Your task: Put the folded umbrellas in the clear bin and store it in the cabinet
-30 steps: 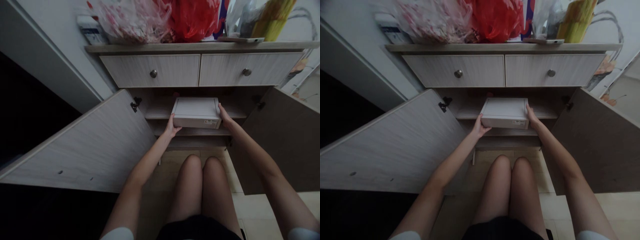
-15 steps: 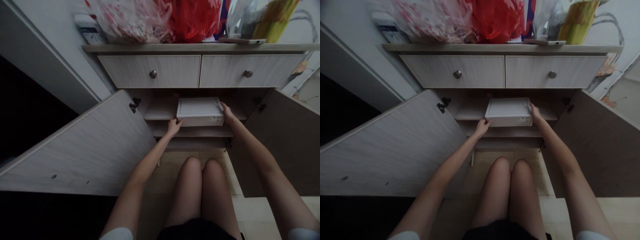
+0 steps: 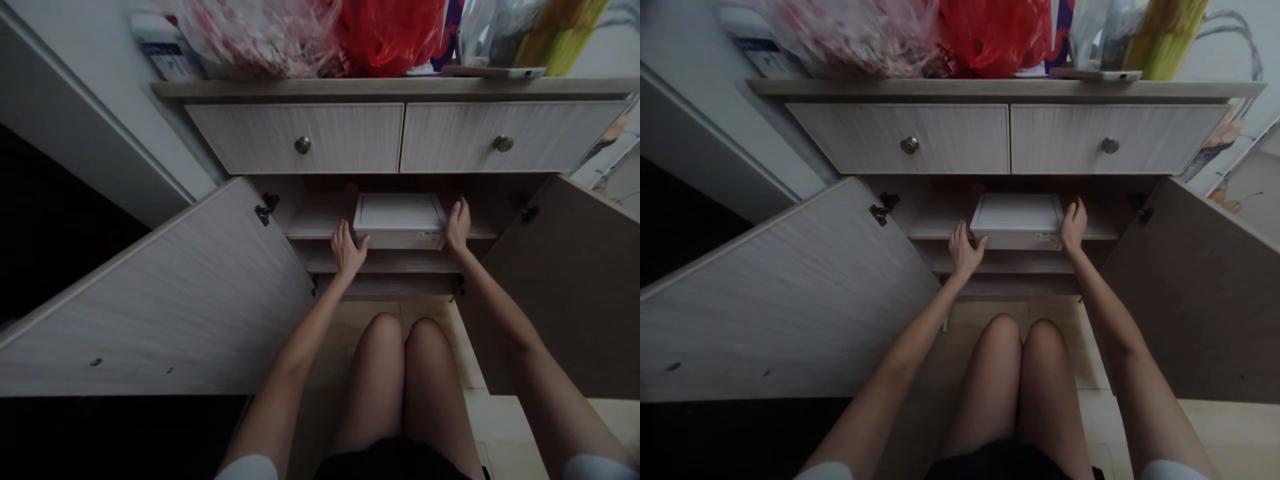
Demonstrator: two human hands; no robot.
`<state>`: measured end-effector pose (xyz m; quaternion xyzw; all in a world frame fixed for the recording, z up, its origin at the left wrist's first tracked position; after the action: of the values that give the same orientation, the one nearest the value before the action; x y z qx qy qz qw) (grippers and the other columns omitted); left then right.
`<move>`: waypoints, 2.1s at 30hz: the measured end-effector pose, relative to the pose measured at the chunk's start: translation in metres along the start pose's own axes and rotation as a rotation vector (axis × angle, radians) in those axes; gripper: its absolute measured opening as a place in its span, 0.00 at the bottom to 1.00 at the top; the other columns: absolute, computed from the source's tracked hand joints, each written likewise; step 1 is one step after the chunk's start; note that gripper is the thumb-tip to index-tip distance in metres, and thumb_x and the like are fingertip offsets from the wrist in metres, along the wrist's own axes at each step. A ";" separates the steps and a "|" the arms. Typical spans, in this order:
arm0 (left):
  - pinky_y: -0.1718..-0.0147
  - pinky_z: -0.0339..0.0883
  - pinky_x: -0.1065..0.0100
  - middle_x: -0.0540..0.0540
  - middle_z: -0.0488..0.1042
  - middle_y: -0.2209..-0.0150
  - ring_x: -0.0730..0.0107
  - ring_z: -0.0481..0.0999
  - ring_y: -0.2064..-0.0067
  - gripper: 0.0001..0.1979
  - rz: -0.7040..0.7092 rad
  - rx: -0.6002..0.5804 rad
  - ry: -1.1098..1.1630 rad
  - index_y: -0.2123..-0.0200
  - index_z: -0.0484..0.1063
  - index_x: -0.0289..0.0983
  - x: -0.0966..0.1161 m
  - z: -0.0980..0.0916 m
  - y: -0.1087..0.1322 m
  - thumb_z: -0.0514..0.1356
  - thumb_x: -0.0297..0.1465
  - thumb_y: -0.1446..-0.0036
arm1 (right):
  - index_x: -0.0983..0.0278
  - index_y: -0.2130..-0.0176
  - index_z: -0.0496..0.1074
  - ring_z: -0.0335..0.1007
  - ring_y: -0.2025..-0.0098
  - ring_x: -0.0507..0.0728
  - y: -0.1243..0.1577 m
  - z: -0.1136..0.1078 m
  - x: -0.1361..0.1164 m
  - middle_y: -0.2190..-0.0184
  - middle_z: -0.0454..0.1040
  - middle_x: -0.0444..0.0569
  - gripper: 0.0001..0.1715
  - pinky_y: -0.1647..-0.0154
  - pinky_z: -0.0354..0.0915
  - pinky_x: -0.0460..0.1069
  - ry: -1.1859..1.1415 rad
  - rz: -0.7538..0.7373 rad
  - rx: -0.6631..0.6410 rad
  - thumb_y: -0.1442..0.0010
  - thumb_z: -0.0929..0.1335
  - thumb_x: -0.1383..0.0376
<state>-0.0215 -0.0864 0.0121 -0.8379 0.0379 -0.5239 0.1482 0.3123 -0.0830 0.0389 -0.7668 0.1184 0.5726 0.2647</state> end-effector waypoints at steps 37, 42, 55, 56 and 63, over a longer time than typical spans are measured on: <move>0.29 0.30 0.46 0.32 0.37 0.26 0.53 0.34 0.25 0.39 0.445 -0.187 -0.787 0.28 0.41 0.24 -0.001 0.092 -0.044 0.43 0.45 0.32 | 0.77 0.27 0.41 0.25 0.25 0.67 0.038 0.100 0.050 0.26 0.33 0.66 0.45 0.31 0.32 0.73 1.065 -0.504 -0.158 0.29 0.49 0.50; 0.28 0.32 0.49 0.32 0.38 0.26 0.54 0.36 0.25 0.39 0.404 -0.195 -0.792 0.28 0.42 0.24 -0.003 0.098 -0.055 0.43 0.45 0.32 | 0.77 0.27 0.40 0.23 0.25 0.69 0.023 0.111 0.051 0.26 0.29 0.65 0.47 0.31 0.37 0.72 1.159 -0.389 -0.205 0.30 0.49 0.47; 0.28 0.35 0.52 0.34 0.36 0.25 0.55 0.39 0.25 0.41 0.351 -0.273 -0.823 0.28 0.39 0.24 0.000 0.110 -0.088 0.41 0.48 0.32 | 0.75 0.26 0.37 0.22 0.25 0.71 -0.020 0.126 0.060 0.26 0.23 0.64 0.49 0.33 0.37 0.75 1.152 -0.271 -0.322 0.31 0.47 0.44; 0.28 0.35 0.52 0.34 0.36 0.25 0.56 0.38 0.25 0.41 0.345 -0.277 -0.824 0.27 0.38 0.25 0.000 0.111 -0.090 0.41 0.48 0.32 | 0.75 0.26 0.37 0.22 0.25 0.71 -0.022 0.127 0.060 0.26 0.23 0.63 0.49 0.33 0.37 0.75 1.137 -0.271 -0.334 0.31 0.47 0.44; 0.28 0.31 0.50 0.35 0.34 0.25 0.58 0.37 0.25 0.40 0.324 -0.312 -0.842 0.27 0.37 0.26 -0.005 0.117 -0.102 0.40 0.48 0.32 | 0.74 0.26 0.34 0.20 0.25 0.72 -0.041 0.133 0.069 0.26 0.22 0.63 0.50 0.33 0.33 0.76 1.086 -0.281 -0.373 0.31 0.47 0.42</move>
<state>0.0710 0.0366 -0.0102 -0.9729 0.1830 -0.0973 0.1027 0.2460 0.0316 -0.0418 -0.9921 0.0316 0.0689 0.1001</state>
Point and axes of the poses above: each hand's wrist, its own y-axis away from the middle knuckle, its own z-axis out of the palm, x = y × z, the point moved 8 cm from there along -y, towards the middle knuckle
